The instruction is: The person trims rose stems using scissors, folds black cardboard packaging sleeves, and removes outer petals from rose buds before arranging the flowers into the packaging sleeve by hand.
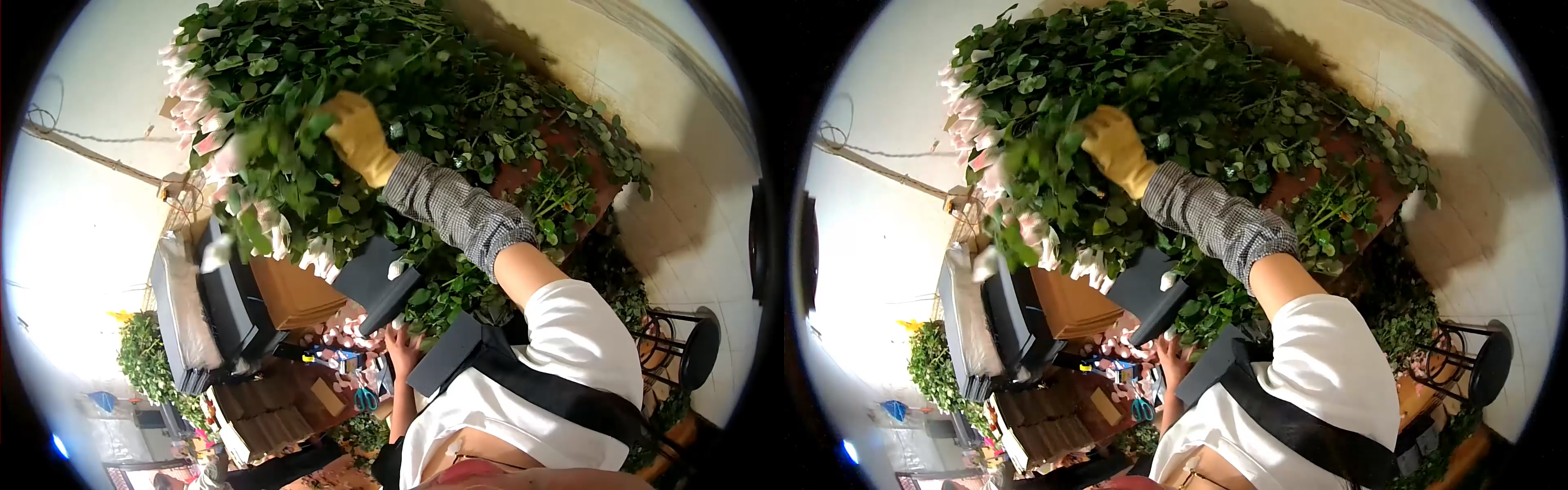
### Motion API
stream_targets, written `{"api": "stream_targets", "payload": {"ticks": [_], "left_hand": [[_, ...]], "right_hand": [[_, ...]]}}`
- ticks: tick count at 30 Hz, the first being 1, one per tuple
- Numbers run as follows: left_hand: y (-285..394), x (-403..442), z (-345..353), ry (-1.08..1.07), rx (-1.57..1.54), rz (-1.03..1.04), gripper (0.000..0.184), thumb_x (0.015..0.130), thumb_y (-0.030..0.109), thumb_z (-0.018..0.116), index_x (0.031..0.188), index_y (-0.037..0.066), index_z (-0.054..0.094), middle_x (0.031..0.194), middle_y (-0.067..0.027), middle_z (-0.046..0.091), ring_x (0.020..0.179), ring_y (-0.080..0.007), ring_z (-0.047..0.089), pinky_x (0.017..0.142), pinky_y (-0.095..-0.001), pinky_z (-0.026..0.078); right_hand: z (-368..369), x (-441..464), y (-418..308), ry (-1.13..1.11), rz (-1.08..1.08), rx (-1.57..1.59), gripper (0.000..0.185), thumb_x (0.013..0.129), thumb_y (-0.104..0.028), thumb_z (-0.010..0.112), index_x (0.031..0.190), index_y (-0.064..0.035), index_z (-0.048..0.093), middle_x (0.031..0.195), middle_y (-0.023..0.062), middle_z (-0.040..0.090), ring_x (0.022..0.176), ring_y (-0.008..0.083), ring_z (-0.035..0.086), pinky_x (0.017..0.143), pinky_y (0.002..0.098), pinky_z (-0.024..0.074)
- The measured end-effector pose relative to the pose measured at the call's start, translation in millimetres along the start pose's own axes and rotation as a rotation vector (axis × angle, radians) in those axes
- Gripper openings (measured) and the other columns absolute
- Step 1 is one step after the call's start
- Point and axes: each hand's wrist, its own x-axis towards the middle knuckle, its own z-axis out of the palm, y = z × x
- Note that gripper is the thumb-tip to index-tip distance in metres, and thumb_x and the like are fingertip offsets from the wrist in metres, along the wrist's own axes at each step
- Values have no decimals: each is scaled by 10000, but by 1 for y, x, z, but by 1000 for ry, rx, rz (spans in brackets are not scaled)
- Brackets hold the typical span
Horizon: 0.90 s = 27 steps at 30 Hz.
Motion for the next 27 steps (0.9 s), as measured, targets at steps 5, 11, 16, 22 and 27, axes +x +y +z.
{"api": "stream_targets", "payload": {"ticks": [5, 11, 16, 22, 27], "left_hand": [[2, -2, 1, 25, 79, 26, 564, 698, 239, 864, 1193, 101, 632, 1401, -236, 420, 1156, -424, 497, 967, -504, 437], [9, -2, -2, -8, 46, -37, 607, 690, 248, 862, 1233, 127, 618, 1412, -221, 402, 1140, -394, 485, 968, -497, 408], [11, -5, -2, -59, 107, -105, 576, 705, 266, 851, 1221, 132, 634, 1428, -228, 377, 1241, -428, 435, 1014, -524, 374], [13, -4, -4, -41, 111, -71, 598, 699, 272, 855, 1233, 145, 620, 1407, -230, 403, 1244, -426, 432, 1018, -525, 375], [9, -5, -1, -4, 98, -53, 566, 717, 296, 850, 1213, 136, 629, 1422, -230, 411, 1213, -421, 466, 1003, -522, 389]], "right_hand": [[11, 40, 40, 400, 223, -55, 212, 816, -62, 624, 1026, -52, 652, 962, 149, 652, 817, 330, 610, 816, 444, 499], [121, -9, 73, 25, 262, -79, 415, 798, -28, 561, 1201, -88, 641, 1207, 131, 649, 1208, 326, 547, 1129, 475, 325], [134, -12, 80, 78, 266, -10, 412, 787, -23, 616, 1197, -63, 634, 1215, 146, 628, 1199, 352, 545, 1101, 514, 349], [135, -10, 83, 100, 244, 25, 396, 813, -38, 587, 1207, -50, 627, 1238, 152, 615, 1217, 349, 529, 1126, 501, 317], [118, -9, 83, 35, 219, -4, 347, 850, -81, 596, 1192, -41, 640, 1207, 145, 643, 1184, 341, 559, 1115, 466, 341]]}}
